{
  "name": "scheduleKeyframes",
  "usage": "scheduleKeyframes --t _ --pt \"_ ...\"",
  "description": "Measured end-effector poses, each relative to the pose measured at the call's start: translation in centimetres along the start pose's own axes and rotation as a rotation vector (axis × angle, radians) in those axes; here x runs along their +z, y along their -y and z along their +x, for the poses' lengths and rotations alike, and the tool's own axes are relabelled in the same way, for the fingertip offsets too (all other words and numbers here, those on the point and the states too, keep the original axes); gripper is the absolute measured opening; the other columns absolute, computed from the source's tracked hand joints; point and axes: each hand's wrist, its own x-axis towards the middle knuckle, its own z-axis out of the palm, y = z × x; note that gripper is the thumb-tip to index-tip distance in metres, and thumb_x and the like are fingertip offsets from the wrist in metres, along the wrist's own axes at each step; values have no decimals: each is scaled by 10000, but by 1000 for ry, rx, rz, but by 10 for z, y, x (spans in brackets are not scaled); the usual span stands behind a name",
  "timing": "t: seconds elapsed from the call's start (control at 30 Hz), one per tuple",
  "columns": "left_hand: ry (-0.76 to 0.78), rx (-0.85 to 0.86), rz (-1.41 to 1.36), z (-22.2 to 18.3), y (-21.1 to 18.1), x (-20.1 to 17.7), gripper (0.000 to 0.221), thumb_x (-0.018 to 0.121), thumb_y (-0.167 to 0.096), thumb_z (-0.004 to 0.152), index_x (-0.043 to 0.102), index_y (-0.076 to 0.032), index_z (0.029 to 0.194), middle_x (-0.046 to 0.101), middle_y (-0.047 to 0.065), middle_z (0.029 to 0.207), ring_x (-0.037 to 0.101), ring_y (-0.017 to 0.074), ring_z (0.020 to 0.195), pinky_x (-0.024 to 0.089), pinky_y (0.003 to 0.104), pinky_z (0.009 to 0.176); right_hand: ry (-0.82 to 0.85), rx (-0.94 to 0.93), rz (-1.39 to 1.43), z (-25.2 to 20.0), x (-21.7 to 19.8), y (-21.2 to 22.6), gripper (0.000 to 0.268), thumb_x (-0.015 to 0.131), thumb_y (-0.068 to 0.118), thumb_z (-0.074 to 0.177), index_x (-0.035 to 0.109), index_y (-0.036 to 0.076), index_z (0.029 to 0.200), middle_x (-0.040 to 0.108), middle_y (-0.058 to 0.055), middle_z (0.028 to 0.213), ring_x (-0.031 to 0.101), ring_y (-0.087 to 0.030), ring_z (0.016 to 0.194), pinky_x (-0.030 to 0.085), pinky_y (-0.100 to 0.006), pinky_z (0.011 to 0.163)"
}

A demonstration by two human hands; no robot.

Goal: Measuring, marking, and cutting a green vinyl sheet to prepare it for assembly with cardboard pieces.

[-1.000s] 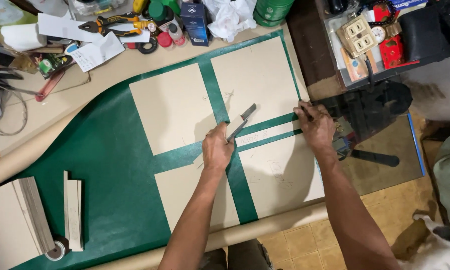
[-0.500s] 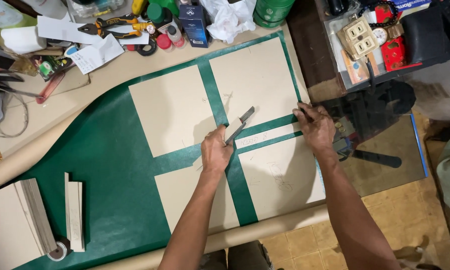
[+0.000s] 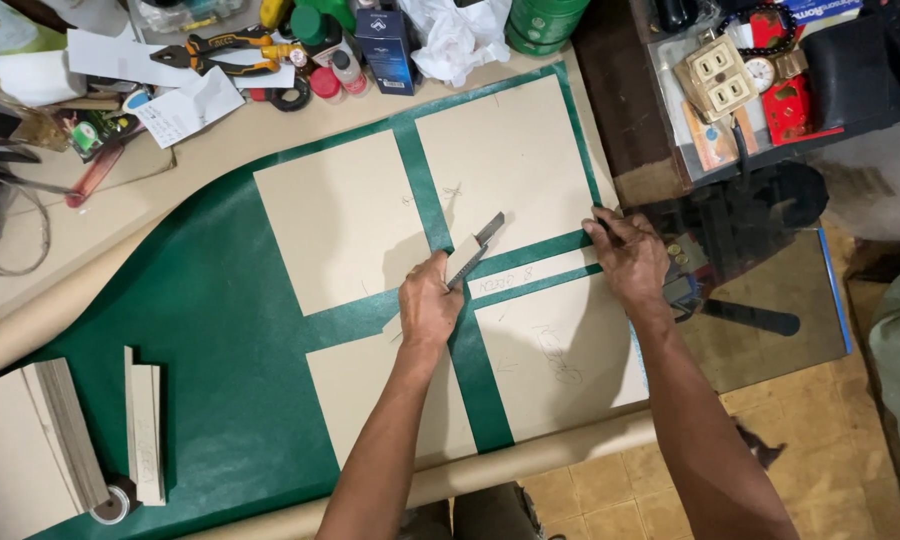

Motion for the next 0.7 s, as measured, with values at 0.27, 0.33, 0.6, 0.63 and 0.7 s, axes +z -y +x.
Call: scheduleKeyframes --t 0.27,0.33,0.6,0.63,0.7 --pt "23 -24 -28 0 3 2 199 782 -96 768 627 -118 890 661 96 729 710 363 840 608 502 724 1 15 5 0 0 1 277 803 433 985 794 313 1235 656 -96 857 692 -325 931 540 -454 920" --pt "28 -33 1 1 0 0 181 771 -97 780 630 -109 893 662 104 729 710 367 833 608 506 722 -3 26 -2 1 2 0 274 805 448 979 793 337 1230 665 -78 849 694 -308 920 548 -442 908" --pt "-1 -32 -18 1 -7 -5 181 770 -88 773 607 -107 849 637 111 689 704 375 788 592 501 677 -2 -7 -34 2 3 -5 301 803 479 982 794 318 1237 663 -81 849 697 -324 915 559 -461 906" --pt "-1 -31 -22 1 -7 -6 173 763 -88 781 605 -111 848 632 107 685 705 371 783 590 495 668 -4 -4 -34 2 3 -4 292 810 458 981 794 318 1237 662 -78 848 697 -320 913 561 -456 907" --pt "-4 -32 -23 1 -7 -5 173 761 -85 783 601 -111 842 633 104 687 706 360 784 594 478 673 -4 -2 -50 1 2 -5 293 807 472 982 794 326 1236 662 -69 842 699 -308 906 562 -448 903"
